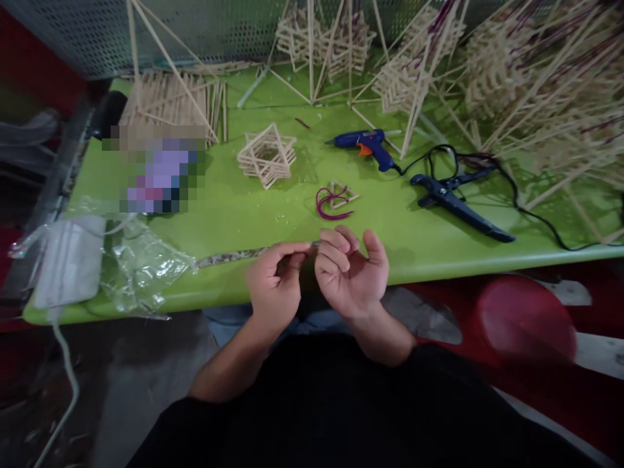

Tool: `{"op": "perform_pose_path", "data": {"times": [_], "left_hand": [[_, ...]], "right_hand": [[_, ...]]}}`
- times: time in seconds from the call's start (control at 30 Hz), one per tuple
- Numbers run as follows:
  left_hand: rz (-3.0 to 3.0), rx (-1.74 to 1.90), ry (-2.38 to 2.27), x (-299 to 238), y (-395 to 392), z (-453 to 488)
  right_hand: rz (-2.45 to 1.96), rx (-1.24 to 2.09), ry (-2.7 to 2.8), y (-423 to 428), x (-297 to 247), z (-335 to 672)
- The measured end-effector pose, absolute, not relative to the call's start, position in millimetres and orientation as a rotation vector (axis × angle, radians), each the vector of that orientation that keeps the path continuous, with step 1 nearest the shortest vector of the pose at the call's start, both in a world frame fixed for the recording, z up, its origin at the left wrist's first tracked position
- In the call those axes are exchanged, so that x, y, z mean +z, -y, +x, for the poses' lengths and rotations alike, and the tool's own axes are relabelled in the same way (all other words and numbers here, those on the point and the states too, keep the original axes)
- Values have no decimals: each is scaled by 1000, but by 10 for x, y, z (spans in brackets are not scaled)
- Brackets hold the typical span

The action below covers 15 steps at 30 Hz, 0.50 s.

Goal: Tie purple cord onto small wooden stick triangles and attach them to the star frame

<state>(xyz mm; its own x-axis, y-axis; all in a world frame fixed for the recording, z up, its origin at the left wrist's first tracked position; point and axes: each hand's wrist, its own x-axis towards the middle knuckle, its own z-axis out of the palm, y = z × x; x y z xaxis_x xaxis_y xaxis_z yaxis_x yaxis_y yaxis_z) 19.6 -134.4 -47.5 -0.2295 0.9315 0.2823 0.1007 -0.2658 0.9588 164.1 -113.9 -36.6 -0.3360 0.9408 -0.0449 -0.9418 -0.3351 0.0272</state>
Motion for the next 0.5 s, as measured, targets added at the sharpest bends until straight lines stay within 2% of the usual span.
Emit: {"op": "perform_pose_path", "data": {"times": [0.13,0.3,0.5], "left_hand": [[1216,1609,-1157,-507,1290,24],[1349,1697,-1240,-515,1244,-89],[1362,1554,-1252,-643,1255,-112]], "right_hand": [[-112,1732,60,1193,-273,1817],[-258,1501,271,1341,-204,2143],[-504,1410,437,1622,-83,2405]]}}
